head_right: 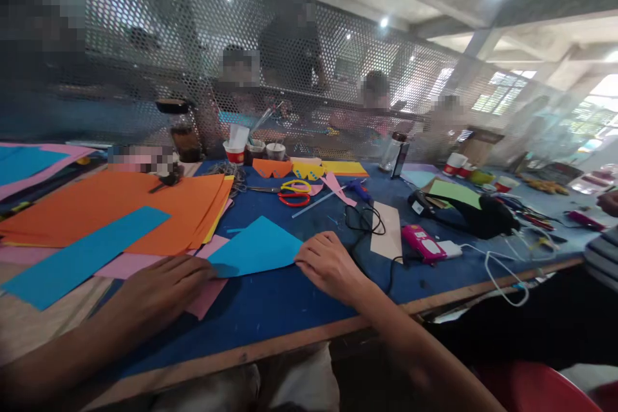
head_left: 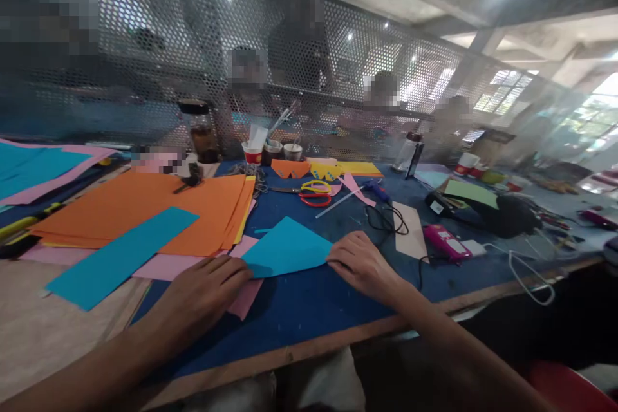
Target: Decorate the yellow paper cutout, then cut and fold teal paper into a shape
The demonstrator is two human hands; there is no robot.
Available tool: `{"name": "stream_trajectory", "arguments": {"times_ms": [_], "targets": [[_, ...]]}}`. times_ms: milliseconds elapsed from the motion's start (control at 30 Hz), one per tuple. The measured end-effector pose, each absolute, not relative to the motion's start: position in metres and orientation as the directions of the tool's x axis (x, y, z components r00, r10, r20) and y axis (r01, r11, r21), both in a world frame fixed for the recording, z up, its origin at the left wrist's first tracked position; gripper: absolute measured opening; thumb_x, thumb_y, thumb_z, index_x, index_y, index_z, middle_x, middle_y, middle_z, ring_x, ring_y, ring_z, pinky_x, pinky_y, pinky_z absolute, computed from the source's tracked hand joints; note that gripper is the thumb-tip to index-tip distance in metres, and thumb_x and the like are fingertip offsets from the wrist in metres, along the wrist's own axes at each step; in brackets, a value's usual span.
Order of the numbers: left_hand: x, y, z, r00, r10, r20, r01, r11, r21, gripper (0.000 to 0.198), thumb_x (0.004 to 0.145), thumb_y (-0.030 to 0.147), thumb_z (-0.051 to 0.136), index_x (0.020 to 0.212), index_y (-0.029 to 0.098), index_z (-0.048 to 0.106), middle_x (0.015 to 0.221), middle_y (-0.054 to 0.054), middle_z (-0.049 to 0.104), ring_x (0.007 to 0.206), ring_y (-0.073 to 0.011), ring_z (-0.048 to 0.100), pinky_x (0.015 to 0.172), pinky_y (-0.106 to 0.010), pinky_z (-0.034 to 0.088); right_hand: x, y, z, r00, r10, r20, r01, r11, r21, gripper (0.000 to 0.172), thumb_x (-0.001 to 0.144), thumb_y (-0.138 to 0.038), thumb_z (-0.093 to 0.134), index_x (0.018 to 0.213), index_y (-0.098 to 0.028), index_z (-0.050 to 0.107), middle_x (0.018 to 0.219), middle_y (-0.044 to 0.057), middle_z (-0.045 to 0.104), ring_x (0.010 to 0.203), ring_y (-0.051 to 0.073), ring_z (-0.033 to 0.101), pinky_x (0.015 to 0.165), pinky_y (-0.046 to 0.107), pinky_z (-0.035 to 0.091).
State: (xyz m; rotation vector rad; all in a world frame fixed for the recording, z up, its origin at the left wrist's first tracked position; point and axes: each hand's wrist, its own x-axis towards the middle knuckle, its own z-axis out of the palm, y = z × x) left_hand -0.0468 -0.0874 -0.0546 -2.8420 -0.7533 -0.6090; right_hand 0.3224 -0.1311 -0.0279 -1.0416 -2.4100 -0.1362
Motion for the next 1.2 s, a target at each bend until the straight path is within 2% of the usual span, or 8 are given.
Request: {"name": "stream_trajectory", "arguments": {"times_ms": [133,467,600,700,800,933,1067,1200], "targets": [[-0.047,-0.087,-0.052,0.773,0.449,0.447,0.504,-0.864,-0.004,0.035,0.103,0.010,0.044,0.116,0.026,0.072,0.105,-0.006,0.076,0.097,-0.0226,0.071,0.094,-0.039,0.055,0.319,-0.129,-0.026,-0.540,0.657,0.525,0.702,0.696,-0.148,0.008,0.105,-0.018,0.059,0.104,-0.021,0.066,0.101,0.006,0.076,0.097,0.022,0.068,0.092,0.042,0.046],[-0.043,-0.083,-0.040,0.646,0.548,0.532,0.589,-0.800,0.110,0.024,0.105,0.027,0.048,0.107,0.025,0.072,0.102,-0.006,0.077,0.092,-0.0228,0.073,0.075,-0.032,0.054,0.316,-0.136,-0.012,-0.177,0.706,0.686,0.707,0.576,-0.410,0.016,0.107,-0.019,0.052,0.095,-0.023,0.062,0.088,0.003,0.071,0.084,0.020,0.066,0.082,0.037,0.043],[-0.036,-0.071,-0.022,0.451,0.712,0.538,0.687,-0.662,0.300,0.022,0.102,0.039,0.053,0.103,0.027,0.071,0.102,-0.005,0.078,0.088,-0.0241,0.073,0.073,-0.032,0.051,0.307,-0.140,-0.006,-0.102,0.698,0.709,0.679,0.570,-0.463,0.020,0.109,-0.020,0.049,0.098,-0.023,0.065,0.083,0.001,0.072,0.081,0.018,0.067,0.082,0.036,0.044],[-0.029,-0.058,-0.004,0.283,0.837,0.469,0.673,-0.521,0.525,0.021,0.096,0.045,0.059,0.097,0.028,0.071,0.095,-0.004,0.077,0.084,-0.0252,0.073,0.073,-0.033,0.052,0.294,-0.133,0.000,-0.048,0.781,0.623,0.579,0.530,-0.620,0.028,0.111,-0.027,0.046,0.093,-0.023,0.068,0.078,0.000,0.073,0.075,0.017,0.068,0.079,0.033,0.049],[-0.019,-0.052,0.011,0.126,0.932,0.339,0.550,-0.350,0.758,0.025,0.088,0.051,0.068,0.095,0.027,0.073,0.092,-0.004,0.077,0.086,-0.0260,0.072,0.073,-0.032,0.052,0.277,-0.121,0.007,-0.033,0.849,0.528,0.408,0.494,-0.768,0.028,0.110,-0.034,0.049,0.095,-0.022,0.069,0.085,0.003,0.076,0.076,0.017,0.071,0.074,0.030,0.054],[0.000,-0.059,0.018,0.089,0.983,0.160,0.181,-0.174,0.968,0.030,0.076,0.051,0.081,0.086,0.024,0.073,0.079,-0.001,0.070,0.074,-0.0206,0.064,0.062,-0.028,0.048,0.254,-0.108,0.014,-0.076,0.864,0.497,0.332,0.492,-0.805,0.021,0.105,-0.034,0.056,0.097,-0.021,0.069,0.090,0.004,0.077,0.083,0.018,0.074,0.079,0.030,0.057],[0.015,-0.071,0.013,0.104,0.989,-0.108,-0.188,0.127,0.974,0.034,0.062,0.039,0.094,0.076,0.021,0.069,0.072,0.002,0.061,0.066,-0.0140,0.056,0.056,-0.023,0.046,0.244,-0.101,0.014,-0.092,0.863,0.497,0.358,0.494,-0.792,0.010,0.100,-0.030,0.063,0.098,-0.022,0.069,0.091,0.003,0.077,0.087,0.018,0.073,0.083,0.031,0.056],[0.022,-0.077,0.002,0.125,0.975,-0.181,-0.306,0.212,0.928,0.037,0.059,0.034,0.095,0.077,0.020,0.066,0.075,0.003,0.062,0.067,-0.0121,0.058,0.059,-0.021,0.050,0.247,-0.092,0.002,-0.035,0.914,0.405,0.356,0.390,-0.849,0.011,0.095,-0.033,0.068,0.098,-0.023,0.066,0.095,0.002,0.073,0.088,0.018,0.072,0.084,0.033,0.056]]}}
